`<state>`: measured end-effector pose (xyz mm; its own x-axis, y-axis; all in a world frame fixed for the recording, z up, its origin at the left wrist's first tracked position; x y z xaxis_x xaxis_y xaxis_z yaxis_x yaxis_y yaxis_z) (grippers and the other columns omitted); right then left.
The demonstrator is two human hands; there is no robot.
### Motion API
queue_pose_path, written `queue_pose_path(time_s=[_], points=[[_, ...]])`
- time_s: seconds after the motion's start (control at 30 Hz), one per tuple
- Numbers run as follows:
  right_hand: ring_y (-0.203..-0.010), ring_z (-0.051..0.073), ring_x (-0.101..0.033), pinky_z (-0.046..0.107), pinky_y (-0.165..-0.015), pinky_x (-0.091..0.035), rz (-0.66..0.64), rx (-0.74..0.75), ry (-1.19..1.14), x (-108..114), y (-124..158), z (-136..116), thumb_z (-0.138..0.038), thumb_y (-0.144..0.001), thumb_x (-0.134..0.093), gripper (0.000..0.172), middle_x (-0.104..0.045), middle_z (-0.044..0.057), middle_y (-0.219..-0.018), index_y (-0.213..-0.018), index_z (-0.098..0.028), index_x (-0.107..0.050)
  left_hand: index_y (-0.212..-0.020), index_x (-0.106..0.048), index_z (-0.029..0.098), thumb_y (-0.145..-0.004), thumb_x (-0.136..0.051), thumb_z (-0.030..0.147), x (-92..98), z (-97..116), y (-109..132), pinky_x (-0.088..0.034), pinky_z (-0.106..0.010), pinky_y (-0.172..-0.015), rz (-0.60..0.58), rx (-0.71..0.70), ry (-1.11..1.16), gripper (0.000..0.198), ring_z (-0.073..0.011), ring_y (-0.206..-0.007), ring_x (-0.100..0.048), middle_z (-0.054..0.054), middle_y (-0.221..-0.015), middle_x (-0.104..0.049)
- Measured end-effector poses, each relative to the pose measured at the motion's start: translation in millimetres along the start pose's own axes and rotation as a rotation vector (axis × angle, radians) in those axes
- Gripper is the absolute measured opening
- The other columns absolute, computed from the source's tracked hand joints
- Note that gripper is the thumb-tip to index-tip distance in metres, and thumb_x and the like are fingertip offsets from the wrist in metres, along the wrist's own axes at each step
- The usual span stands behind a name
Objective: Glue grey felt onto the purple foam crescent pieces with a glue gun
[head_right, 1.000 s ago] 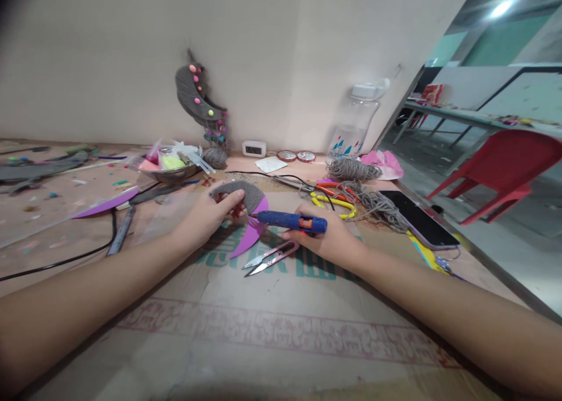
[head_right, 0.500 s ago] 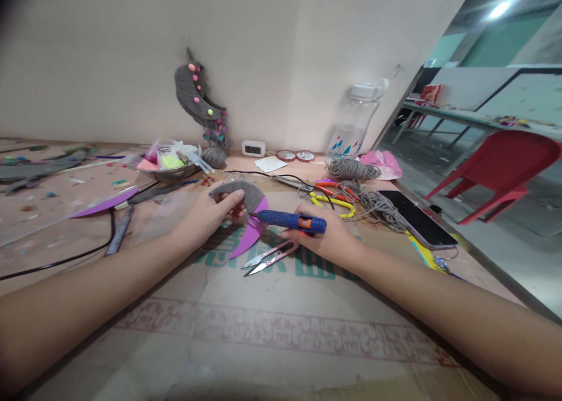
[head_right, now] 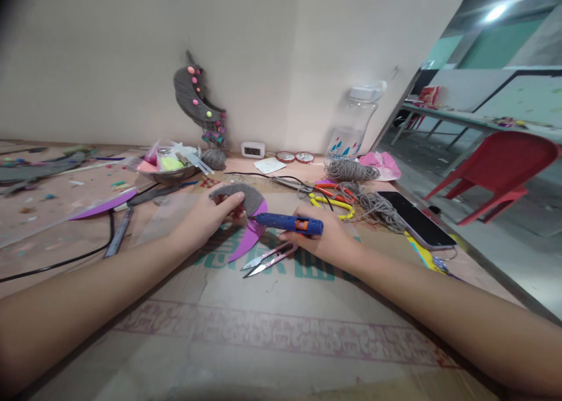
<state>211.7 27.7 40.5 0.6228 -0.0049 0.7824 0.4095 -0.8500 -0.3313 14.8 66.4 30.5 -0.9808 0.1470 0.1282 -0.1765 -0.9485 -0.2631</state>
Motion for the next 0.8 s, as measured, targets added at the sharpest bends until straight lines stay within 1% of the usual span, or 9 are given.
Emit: queue_pose_path(time_s=[0.13,0.27,0.43,0.6,0.8], points=[[-0.056,0.011,-0.047,0.023,-0.053,-0.033,0.010,0.002,0.026,2,1,1,-0.043,-0.075,-0.065,0.029,-0.051,-0.003,-0.059,-0.066,-0.019,-0.052,-0.079,-0.055,0.017,-0.079,-0.056,0.038,0.2,0,0,-0.044,-0.023,-0.055,-0.007,-0.002,-0.013,0.021,-0.0131,-0.056,-0.055,0.000,-0.061,-0.060],[-0.056,0.011,-0.046,0.024,-0.053,-0.033,0.026,0.009,0.052,3,1,3,-0.045,-0.076,-0.064,0.030,-0.050,-0.003,-0.059,-0.066,-0.019,-0.052,-0.080,-0.057,0.016,-0.079,-0.057,0.039,0.8,-1,1,-0.044,-0.023,-0.055,-0.010,0.028,-0.015,0.022,-0.0130,-0.058,-0.056,0.000,-0.063,-0.061],[-0.059,0.013,-0.047,0.024,-0.053,-0.033,0.062,-0.001,0.098,5,1,8,-0.046,-0.076,-0.064,0.032,-0.050,-0.002,-0.060,-0.065,-0.018,-0.051,-0.076,-0.059,0.017,-0.077,-0.058,0.040,1.5,-3,0,-0.044,-0.023,-0.054,-0.003,0.046,-0.007,0.023,-0.0140,-0.058,-0.056,-0.001,-0.062,-0.061],[-0.056,0.012,-0.046,0.024,-0.052,-0.034,0.081,-0.022,0.099,8,1,7,-0.047,-0.075,-0.063,0.033,-0.048,-0.003,-0.057,-0.064,-0.019,-0.050,-0.074,-0.060,0.017,-0.077,-0.057,0.040,1.8,-3,0,-0.044,-0.022,-0.054,0.002,0.027,-0.009,0.024,-0.0136,-0.058,-0.057,-0.002,-0.062,-0.061],[-0.055,0.012,-0.047,0.024,-0.052,-0.035,0.107,-0.050,0.104,9,0,10,-0.047,-0.074,-0.064,0.032,-0.049,-0.003,-0.057,-0.065,-0.019,-0.052,-0.069,-0.059,0.015,-0.078,-0.056,0.042,3.2,-1,-1,-0.043,-0.022,-0.055,0.001,0.012,-0.029,0.028,-0.0116,-0.055,-0.054,-0.001,-0.060,-0.061]])
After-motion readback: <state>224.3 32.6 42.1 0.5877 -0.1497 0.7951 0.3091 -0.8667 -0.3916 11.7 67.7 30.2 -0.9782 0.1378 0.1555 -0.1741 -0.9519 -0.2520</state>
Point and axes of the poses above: each hand's wrist, its own y-axis away from the middle knuckle, its own x-axis out of the back of the hand, z = x × y, the point moved 7 cm from there along -y, towards the middle knuckle
